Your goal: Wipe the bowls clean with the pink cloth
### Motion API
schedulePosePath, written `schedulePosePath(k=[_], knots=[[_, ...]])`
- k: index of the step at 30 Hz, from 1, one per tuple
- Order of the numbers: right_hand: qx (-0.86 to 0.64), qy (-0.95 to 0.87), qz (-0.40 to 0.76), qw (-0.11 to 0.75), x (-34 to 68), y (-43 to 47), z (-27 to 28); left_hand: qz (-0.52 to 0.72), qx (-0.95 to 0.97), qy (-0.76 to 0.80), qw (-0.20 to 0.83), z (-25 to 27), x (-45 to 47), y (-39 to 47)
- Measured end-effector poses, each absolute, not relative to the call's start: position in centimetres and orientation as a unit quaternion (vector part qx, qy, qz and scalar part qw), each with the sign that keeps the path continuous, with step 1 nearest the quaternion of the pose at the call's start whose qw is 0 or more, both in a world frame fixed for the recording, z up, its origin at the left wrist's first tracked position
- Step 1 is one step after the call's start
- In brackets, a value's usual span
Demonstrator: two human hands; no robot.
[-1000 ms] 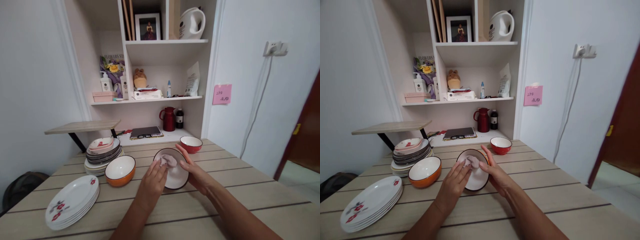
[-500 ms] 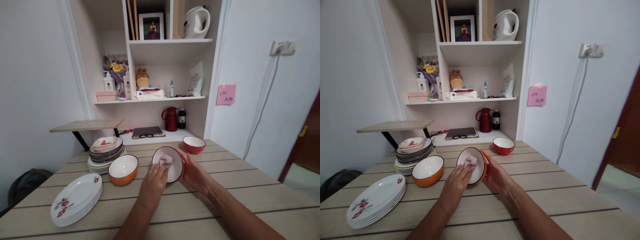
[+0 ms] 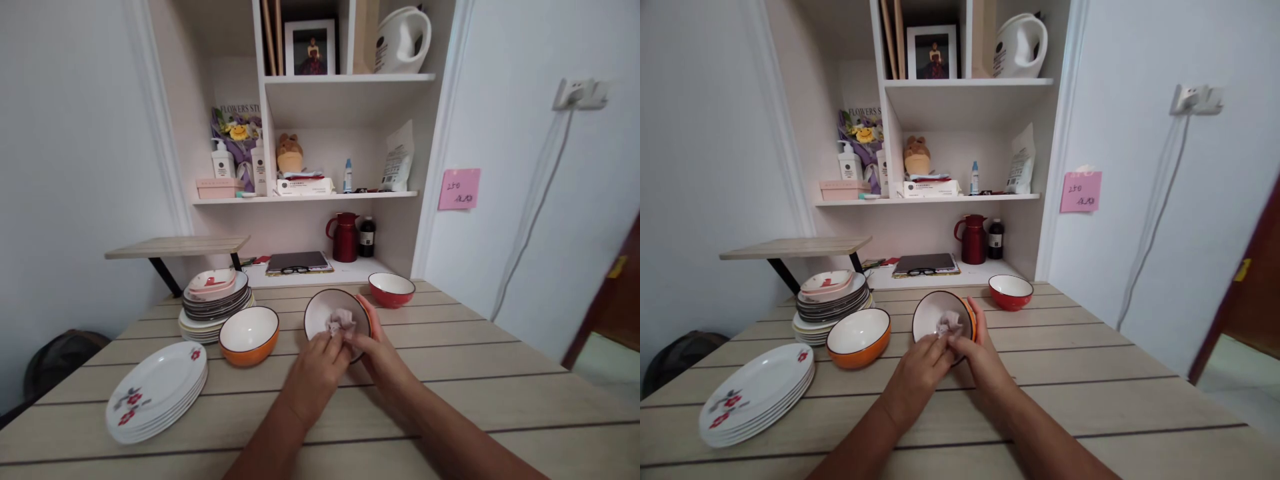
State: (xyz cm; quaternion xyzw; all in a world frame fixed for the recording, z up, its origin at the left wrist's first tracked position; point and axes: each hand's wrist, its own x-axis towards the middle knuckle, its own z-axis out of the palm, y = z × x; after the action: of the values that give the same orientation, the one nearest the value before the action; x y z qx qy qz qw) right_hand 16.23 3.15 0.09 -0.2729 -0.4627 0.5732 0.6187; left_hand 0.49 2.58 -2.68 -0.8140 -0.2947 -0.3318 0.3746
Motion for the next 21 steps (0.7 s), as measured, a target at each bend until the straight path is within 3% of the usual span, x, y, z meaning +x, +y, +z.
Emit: schedulePosePath(k=[5, 13, 21], knots=[[-0.295, -0.497, 0.539, 0.613, 17.2, 3.6, 0.9, -0.307, -0.832, -0.276, 0.370, -2.3, 0.7, 2.6], [-0.341, -0.465, 0.605, 0.549, 18.3, 2.8, 2.5, -0.321, -0.744, -0.370, 0.454, -2.7, 0.8, 2.7], [-0.349, -0.409, 0.590, 0.602, 16.6, 3.0, 1.3, -0.283, -0.790, -0.421, 0.343, -3.2, 0.5, 2.8]])
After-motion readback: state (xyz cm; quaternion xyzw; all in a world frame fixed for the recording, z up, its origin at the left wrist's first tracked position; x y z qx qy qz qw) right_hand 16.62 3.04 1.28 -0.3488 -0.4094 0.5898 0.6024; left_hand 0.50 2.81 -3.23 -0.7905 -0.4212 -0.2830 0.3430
